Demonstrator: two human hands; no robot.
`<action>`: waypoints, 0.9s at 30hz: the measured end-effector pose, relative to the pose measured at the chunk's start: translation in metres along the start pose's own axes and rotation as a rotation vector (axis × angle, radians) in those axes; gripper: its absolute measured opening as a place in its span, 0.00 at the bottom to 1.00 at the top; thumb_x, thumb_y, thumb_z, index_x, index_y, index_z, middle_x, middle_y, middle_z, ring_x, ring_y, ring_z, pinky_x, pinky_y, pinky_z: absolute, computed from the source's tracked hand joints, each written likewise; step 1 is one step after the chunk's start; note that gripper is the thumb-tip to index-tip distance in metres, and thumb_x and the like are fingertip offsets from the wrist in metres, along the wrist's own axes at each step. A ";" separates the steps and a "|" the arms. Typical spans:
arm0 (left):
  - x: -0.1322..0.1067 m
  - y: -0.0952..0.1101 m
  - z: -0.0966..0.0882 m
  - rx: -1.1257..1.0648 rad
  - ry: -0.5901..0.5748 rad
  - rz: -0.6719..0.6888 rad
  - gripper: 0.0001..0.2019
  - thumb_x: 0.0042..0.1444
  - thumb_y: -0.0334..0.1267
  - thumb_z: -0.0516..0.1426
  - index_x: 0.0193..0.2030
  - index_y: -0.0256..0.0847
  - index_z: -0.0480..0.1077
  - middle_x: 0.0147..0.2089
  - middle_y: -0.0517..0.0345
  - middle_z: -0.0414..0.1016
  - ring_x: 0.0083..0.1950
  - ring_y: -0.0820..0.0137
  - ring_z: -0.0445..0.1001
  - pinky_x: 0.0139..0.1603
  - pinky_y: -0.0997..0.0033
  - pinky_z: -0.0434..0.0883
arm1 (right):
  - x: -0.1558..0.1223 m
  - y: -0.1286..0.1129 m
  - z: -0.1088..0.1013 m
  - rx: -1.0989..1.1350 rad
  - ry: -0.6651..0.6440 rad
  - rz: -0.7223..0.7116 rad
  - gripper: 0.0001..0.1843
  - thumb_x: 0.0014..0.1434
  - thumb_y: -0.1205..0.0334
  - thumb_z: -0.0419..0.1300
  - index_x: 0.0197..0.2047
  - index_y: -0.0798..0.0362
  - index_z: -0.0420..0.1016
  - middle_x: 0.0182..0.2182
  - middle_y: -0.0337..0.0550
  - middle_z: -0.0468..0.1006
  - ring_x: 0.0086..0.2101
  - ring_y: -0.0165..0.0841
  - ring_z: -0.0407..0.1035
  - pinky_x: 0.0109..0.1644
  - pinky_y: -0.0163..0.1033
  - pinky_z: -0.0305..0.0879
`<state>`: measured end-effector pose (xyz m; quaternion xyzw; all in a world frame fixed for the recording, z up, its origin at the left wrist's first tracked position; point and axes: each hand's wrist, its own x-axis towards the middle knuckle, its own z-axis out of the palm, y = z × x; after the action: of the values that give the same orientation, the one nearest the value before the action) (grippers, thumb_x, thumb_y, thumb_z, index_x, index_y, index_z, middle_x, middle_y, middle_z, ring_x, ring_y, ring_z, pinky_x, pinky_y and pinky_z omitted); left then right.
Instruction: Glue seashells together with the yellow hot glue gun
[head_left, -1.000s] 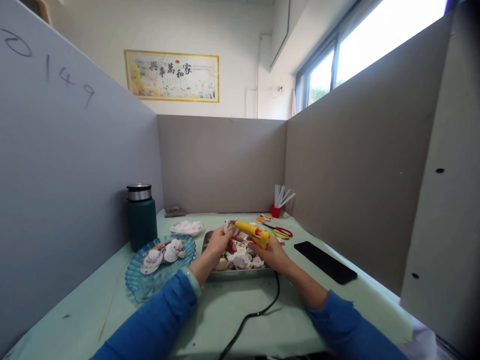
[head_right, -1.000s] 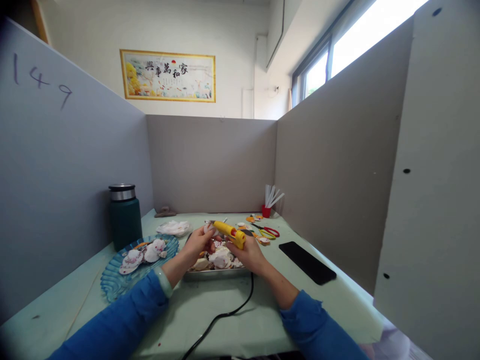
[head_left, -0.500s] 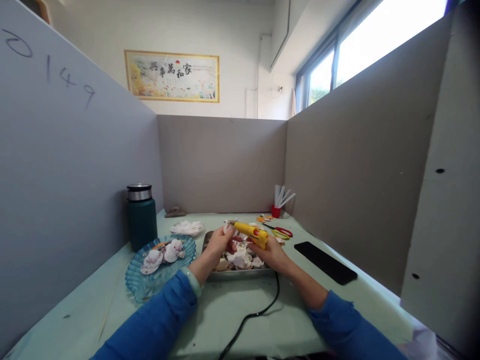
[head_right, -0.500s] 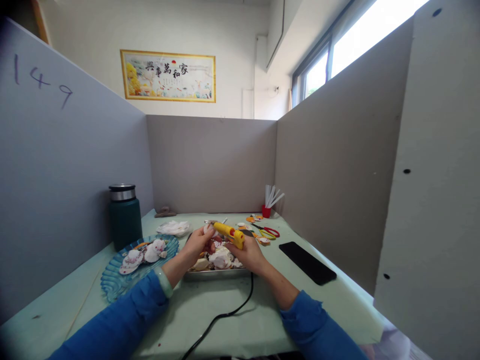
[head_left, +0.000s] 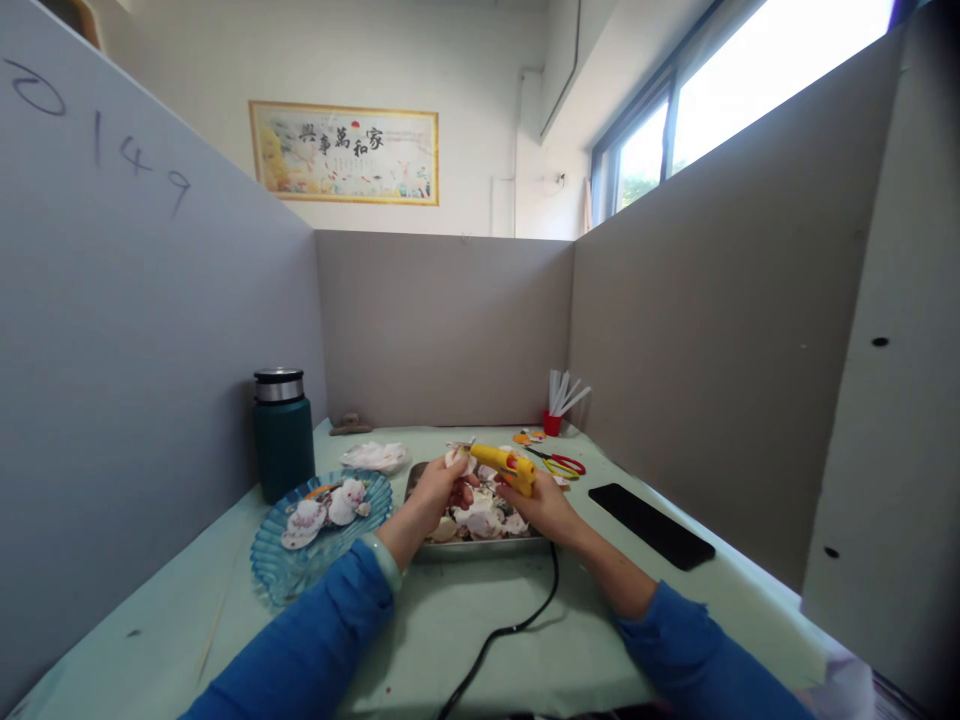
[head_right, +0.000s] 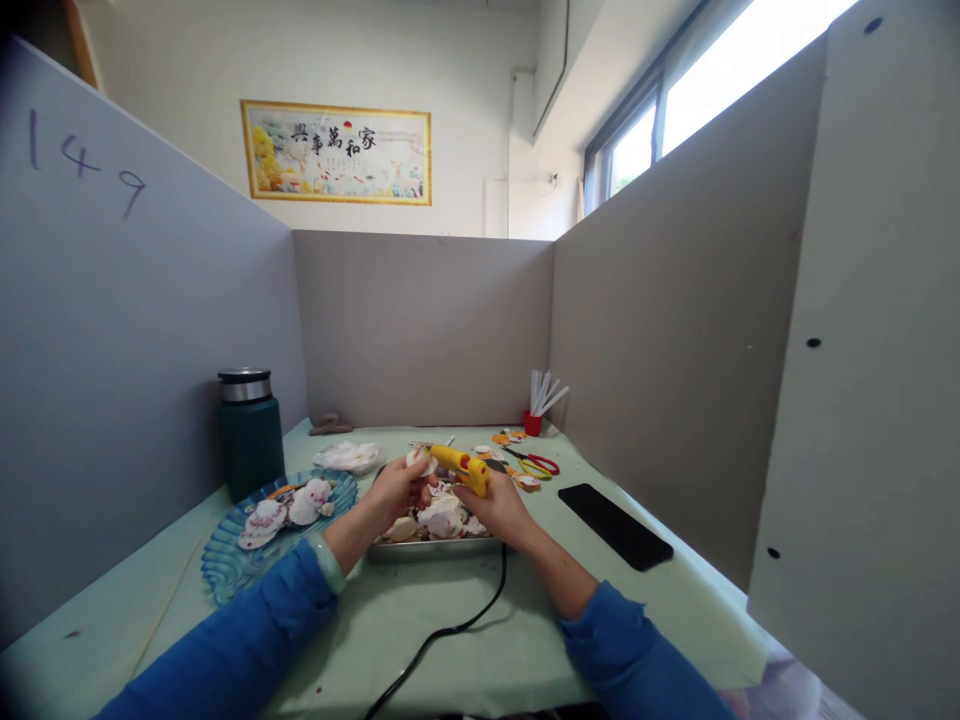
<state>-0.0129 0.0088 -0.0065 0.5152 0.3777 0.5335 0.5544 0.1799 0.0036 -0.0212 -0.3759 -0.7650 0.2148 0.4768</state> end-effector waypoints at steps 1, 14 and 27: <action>0.000 0.000 0.000 -0.006 0.005 -0.004 0.18 0.53 0.51 0.61 0.35 0.37 0.63 0.26 0.59 0.73 0.16 0.77 0.67 0.17 0.77 0.62 | 0.000 0.000 0.000 -0.006 0.004 0.004 0.17 0.55 0.53 0.60 0.38 0.58 0.77 0.29 0.42 0.76 0.29 0.32 0.68 0.34 0.35 0.65; -0.002 0.002 0.000 0.034 -0.015 -0.018 0.21 0.45 0.52 0.65 0.33 0.37 0.65 0.20 0.62 0.70 0.16 0.78 0.65 0.18 0.77 0.59 | 0.001 -0.003 -0.002 -0.017 -0.022 0.013 0.16 0.54 0.54 0.60 0.38 0.58 0.78 0.29 0.43 0.77 0.30 0.33 0.69 0.34 0.36 0.65; -0.003 0.002 0.000 0.019 -0.005 0.019 0.22 0.44 0.53 0.65 0.32 0.37 0.65 0.19 0.62 0.69 0.16 0.77 0.65 0.18 0.78 0.60 | 0.000 -0.003 -0.002 -0.014 -0.040 0.000 0.15 0.54 0.55 0.60 0.38 0.58 0.77 0.29 0.42 0.76 0.30 0.32 0.69 0.34 0.35 0.65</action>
<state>-0.0138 0.0061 -0.0050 0.5255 0.3762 0.5339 0.5453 0.1801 0.0019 -0.0180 -0.3748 -0.7759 0.2167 0.4589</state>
